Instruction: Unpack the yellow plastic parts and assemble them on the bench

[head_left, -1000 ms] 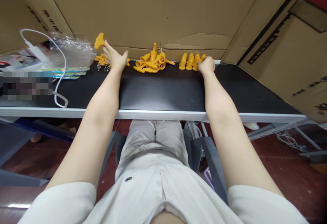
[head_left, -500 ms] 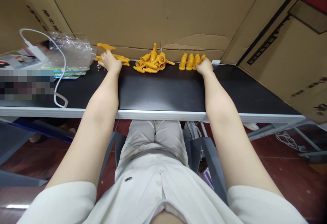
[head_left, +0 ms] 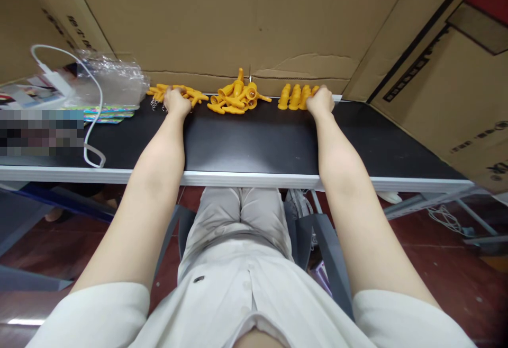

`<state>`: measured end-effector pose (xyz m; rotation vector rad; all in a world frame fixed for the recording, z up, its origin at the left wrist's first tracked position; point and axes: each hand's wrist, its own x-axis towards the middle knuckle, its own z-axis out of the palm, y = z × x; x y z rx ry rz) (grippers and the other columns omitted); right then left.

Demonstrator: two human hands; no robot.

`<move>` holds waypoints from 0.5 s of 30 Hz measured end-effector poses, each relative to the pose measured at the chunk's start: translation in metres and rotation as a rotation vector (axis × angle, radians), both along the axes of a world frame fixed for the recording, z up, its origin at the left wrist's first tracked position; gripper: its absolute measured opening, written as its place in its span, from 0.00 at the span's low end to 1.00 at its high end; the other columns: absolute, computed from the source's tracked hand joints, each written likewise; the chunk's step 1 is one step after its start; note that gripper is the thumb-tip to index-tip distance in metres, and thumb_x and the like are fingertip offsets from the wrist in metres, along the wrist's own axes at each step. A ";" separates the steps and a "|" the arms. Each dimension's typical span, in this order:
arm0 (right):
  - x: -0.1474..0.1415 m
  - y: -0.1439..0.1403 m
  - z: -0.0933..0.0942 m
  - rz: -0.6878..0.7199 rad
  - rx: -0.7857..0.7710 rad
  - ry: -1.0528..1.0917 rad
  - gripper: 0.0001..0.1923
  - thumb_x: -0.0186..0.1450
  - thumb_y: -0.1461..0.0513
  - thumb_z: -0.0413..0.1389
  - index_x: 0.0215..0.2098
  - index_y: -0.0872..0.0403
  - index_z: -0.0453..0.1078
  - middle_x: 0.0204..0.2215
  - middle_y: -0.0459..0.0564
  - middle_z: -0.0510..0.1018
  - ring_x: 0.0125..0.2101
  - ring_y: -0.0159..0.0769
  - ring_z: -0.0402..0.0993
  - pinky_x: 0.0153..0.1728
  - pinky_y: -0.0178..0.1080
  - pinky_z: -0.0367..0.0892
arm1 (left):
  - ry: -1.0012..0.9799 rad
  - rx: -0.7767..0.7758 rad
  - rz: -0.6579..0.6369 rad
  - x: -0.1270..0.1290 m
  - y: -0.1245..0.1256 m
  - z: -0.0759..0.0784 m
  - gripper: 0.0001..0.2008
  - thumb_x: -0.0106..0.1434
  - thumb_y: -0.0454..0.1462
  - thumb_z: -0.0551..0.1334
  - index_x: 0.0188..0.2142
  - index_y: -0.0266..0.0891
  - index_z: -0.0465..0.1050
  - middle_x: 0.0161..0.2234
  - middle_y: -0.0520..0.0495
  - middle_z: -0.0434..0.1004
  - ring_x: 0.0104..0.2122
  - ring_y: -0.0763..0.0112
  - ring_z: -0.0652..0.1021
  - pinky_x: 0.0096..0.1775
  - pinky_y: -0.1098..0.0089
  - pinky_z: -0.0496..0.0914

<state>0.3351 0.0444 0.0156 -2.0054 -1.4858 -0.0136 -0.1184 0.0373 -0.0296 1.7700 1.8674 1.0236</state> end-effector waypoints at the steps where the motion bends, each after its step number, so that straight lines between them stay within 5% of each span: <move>1: 0.000 0.002 0.000 -0.005 0.007 -0.008 0.20 0.75 0.69 0.55 0.64 0.59 0.74 0.61 0.70 0.82 0.65 0.60 0.80 0.66 0.61 0.72 | -0.016 0.085 0.144 0.002 -0.002 0.001 0.28 0.64 0.61 0.65 0.29 0.37 0.72 0.66 0.35 0.78 0.81 0.41 0.49 0.72 0.53 0.43; 3: 0.000 0.004 0.000 -0.005 0.029 -0.016 0.18 0.75 0.68 0.55 0.62 0.58 0.74 0.61 0.70 0.81 0.64 0.60 0.80 0.66 0.62 0.71 | -0.021 0.186 0.318 0.007 -0.006 0.003 0.28 0.59 0.60 0.68 0.36 0.36 0.78 0.73 0.36 0.71 0.79 0.40 0.58 0.72 0.52 0.48; 6: -0.003 0.004 0.002 0.015 0.081 -0.024 0.16 0.76 0.67 0.53 0.60 0.56 0.74 0.59 0.68 0.82 0.63 0.60 0.80 0.67 0.65 0.68 | 0.023 0.169 0.236 0.017 -0.013 0.008 0.26 0.62 0.57 0.68 0.45 0.37 0.83 0.77 0.38 0.67 0.81 0.38 0.52 0.73 0.44 0.45; 11: -0.025 -0.015 0.018 0.005 0.130 -0.107 0.19 0.78 0.69 0.45 0.62 0.57 0.71 0.60 0.67 0.82 0.63 0.55 0.80 0.67 0.58 0.67 | 0.115 0.102 0.223 0.032 -0.022 0.011 0.11 0.64 0.44 0.69 0.42 0.43 0.84 0.77 0.43 0.67 0.80 0.41 0.54 0.78 0.36 0.38; 15: -0.046 -0.028 0.023 0.178 0.174 -0.203 0.20 0.80 0.68 0.40 0.62 0.58 0.69 0.62 0.68 0.81 0.63 0.51 0.77 0.67 0.54 0.63 | 0.172 -0.033 0.223 0.033 -0.022 0.006 0.19 0.61 0.34 0.66 0.51 0.46 0.84 0.79 0.39 0.61 0.83 0.48 0.48 0.79 0.32 0.35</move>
